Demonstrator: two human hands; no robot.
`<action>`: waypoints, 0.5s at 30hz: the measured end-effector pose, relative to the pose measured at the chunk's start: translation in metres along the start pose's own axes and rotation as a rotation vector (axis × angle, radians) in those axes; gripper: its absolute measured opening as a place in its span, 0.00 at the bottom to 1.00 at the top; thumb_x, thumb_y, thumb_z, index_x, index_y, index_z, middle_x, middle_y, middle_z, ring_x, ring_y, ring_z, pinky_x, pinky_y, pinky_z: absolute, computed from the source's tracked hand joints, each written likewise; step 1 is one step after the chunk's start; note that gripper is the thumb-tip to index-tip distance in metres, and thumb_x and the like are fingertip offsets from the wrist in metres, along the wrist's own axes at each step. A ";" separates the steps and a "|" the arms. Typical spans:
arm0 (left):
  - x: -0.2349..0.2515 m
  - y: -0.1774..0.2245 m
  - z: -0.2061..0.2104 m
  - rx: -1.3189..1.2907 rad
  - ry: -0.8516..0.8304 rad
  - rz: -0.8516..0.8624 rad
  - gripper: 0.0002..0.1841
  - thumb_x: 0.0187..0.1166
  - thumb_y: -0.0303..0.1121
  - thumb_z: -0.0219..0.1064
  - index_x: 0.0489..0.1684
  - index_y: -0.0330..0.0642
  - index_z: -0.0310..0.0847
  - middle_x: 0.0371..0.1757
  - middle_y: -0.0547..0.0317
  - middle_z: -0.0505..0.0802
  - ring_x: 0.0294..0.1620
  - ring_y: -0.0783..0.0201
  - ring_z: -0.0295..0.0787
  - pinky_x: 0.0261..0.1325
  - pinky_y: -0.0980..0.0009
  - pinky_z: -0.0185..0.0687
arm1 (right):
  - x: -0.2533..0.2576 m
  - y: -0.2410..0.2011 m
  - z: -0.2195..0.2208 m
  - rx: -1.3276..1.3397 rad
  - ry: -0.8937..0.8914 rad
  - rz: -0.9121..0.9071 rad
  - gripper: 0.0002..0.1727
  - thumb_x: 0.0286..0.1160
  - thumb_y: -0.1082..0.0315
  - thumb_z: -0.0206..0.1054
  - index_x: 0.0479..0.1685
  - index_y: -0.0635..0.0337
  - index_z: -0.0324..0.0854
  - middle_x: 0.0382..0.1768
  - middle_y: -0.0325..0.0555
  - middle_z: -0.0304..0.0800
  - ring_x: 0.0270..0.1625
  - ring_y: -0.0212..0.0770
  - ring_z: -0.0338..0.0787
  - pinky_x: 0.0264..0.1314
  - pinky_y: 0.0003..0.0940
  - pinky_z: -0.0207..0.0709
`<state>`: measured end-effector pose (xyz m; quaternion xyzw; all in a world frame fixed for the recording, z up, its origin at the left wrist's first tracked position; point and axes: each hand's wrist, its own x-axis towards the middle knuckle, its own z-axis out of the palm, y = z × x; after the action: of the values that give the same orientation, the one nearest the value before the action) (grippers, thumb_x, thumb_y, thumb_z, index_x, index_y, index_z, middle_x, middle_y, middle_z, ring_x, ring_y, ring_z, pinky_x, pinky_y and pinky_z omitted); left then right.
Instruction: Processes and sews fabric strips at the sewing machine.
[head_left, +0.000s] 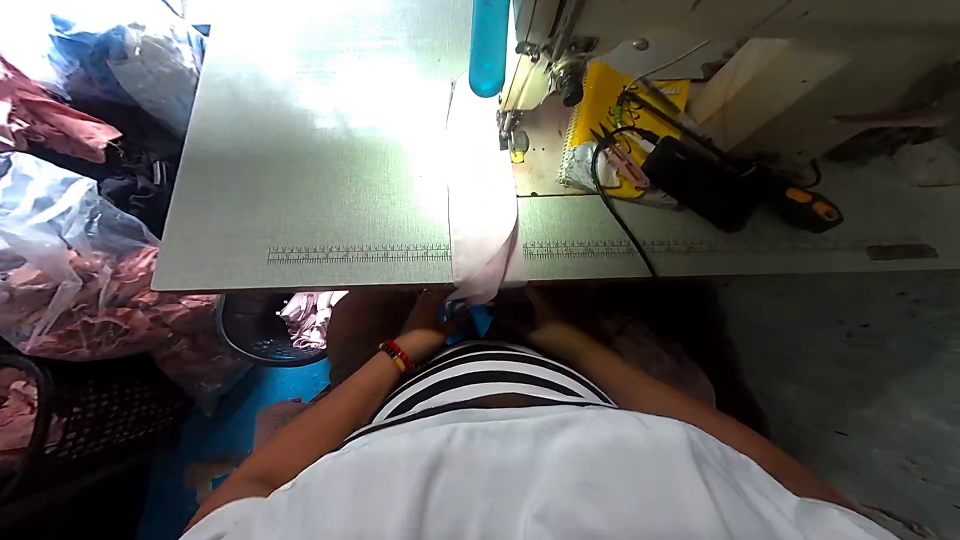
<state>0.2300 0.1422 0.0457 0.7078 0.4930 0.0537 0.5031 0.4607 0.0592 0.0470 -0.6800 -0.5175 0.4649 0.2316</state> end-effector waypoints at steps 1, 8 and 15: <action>0.005 -0.001 0.002 -0.030 0.009 -0.001 0.22 0.80 0.39 0.72 0.65 0.32 0.83 0.65 0.38 0.87 0.70 0.47 0.83 0.76 0.48 0.75 | 0.010 0.000 0.007 0.093 0.000 -0.023 0.31 0.76 0.59 0.75 0.73 0.70 0.76 0.64 0.61 0.88 0.68 0.46 0.87 0.75 0.43 0.78; -0.056 -0.012 -0.034 -0.019 0.083 0.140 0.18 0.89 0.34 0.54 0.60 0.28 0.85 0.58 0.41 0.92 0.63 0.57 0.88 0.73 0.56 0.78 | -0.011 -0.019 0.003 0.244 -0.287 -0.256 0.12 0.80 0.67 0.68 0.48 0.69 0.89 0.45 0.44 0.95 0.50 0.21 0.89 0.61 0.23 0.82; -0.141 0.056 -0.101 0.331 0.259 0.507 0.17 0.90 0.42 0.55 0.41 0.42 0.88 0.37 0.65 0.87 0.42 0.75 0.82 0.48 0.75 0.79 | -0.028 -0.105 0.004 0.161 -0.456 -0.771 0.15 0.84 0.63 0.65 0.46 0.69 0.89 0.43 0.50 0.93 0.52 0.31 0.90 0.61 0.30 0.81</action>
<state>0.1366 0.1018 0.1972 0.8675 0.3628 0.1859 0.2850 0.4048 0.0706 0.1398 -0.2975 -0.7330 0.5214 0.3199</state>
